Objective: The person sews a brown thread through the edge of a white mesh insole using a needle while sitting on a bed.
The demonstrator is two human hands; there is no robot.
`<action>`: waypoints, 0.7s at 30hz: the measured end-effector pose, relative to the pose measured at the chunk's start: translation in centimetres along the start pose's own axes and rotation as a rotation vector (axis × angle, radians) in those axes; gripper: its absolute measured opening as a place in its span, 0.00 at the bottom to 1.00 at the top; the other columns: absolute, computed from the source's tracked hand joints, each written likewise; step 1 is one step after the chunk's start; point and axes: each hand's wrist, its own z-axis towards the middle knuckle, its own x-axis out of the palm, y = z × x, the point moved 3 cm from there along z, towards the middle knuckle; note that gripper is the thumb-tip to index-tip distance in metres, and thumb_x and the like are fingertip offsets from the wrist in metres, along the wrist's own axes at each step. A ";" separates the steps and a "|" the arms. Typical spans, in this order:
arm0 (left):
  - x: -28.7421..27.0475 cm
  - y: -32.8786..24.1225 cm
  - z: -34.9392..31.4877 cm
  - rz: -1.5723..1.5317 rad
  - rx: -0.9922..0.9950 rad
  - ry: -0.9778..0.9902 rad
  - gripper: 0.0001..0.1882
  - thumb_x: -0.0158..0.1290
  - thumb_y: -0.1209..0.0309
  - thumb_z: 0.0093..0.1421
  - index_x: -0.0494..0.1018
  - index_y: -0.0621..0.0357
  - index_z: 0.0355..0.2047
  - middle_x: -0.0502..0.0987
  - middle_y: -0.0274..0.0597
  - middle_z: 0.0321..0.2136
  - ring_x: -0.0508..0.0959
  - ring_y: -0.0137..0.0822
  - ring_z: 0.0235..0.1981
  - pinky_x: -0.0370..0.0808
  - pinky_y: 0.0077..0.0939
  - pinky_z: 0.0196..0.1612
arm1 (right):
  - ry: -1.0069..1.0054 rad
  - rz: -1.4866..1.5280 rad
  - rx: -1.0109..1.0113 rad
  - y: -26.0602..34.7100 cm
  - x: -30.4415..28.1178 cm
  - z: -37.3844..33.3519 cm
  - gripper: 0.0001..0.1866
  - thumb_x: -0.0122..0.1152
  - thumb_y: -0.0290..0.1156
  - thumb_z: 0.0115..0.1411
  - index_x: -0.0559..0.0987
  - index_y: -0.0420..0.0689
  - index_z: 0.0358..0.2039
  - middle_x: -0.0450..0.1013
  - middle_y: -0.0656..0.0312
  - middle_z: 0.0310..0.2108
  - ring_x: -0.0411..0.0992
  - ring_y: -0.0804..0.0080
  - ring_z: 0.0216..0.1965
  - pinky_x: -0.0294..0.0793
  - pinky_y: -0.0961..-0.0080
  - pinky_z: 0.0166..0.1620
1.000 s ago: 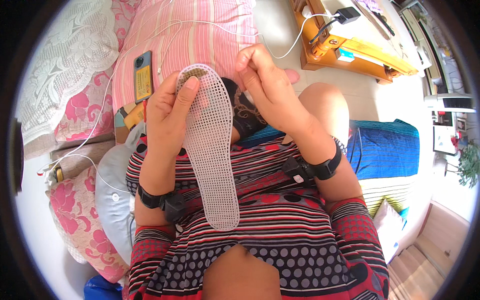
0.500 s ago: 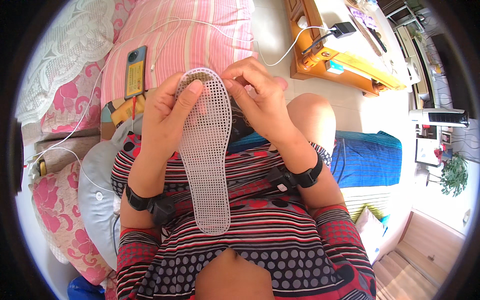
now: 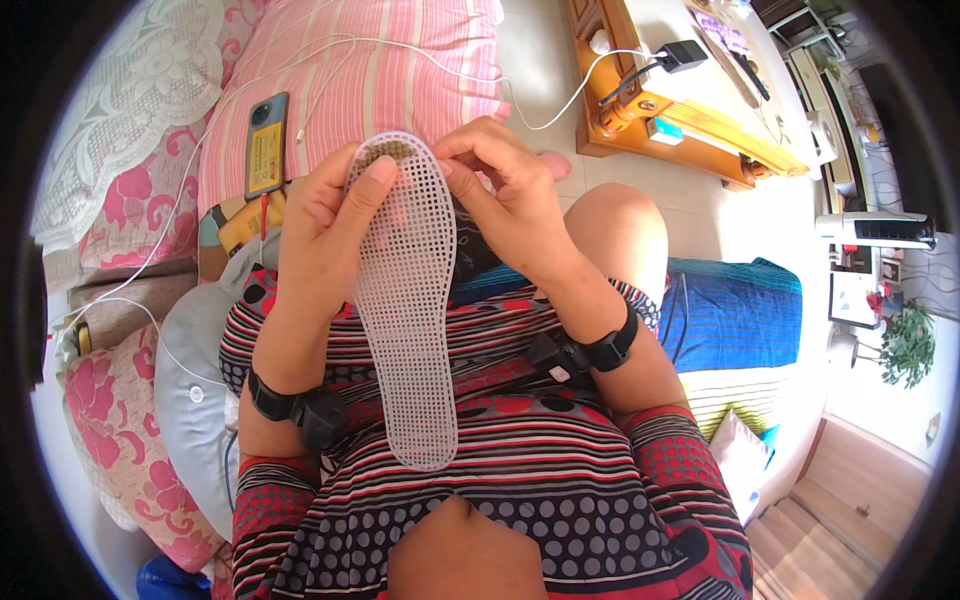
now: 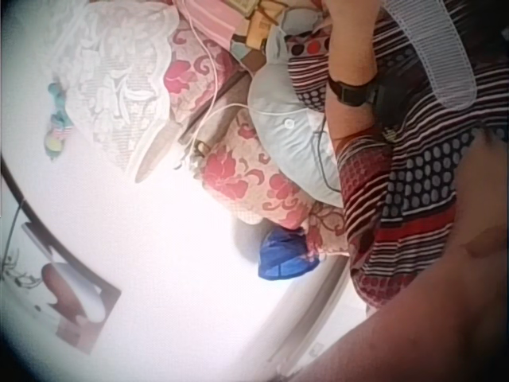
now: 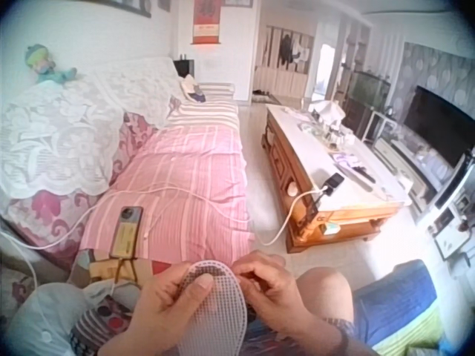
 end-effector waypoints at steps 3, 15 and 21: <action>-0.1 0.1 0.1 -0.032 -0.033 0.009 0.10 0.48 0.68 0.64 0.72 0.64 0.36 0.71 0.28 0.23 0.67 0.16 0.24 0.64 0.10 0.27 | 0.009 0.010 -0.003 -0.1 0.0 0.0 0.07 0.55 0.18 0.56 0.74 0.36 0.36 0.69 0.62 0.33 0.69 0.76 0.36 0.67 0.83 0.39; 0.1 0.1 0.0 -0.099 -0.077 0.006 0.11 0.47 0.67 0.64 0.72 0.64 0.37 0.73 0.28 0.25 0.68 0.16 0.26 0.65 0.10 0.28 | 0.017 0.135 0.058 -0.5 0.3 -0.1 0.06 0.54 0.18 0.58 0.74 0.36 0.37 0.68 0.63 0.34 0.68 0.79 0.36 0.68 0.83 0.41; -0.1 0.2 0.1 -0.130 -0.077 0.048 0.12 0.46 0.69 0.64 0.72 0.65 0.42 0.76 0.33 0.31 0.74 0.18 0.30 0.70 0.11 0.34 | 0.026 0.191 0.034 -0.4 0.6 0.0 0.07 0.53 0.17 0.58 0.73 0.35 0.37 0.67 0.63 0.34 0.67 0.79 0.37 0.68 0.83 0.41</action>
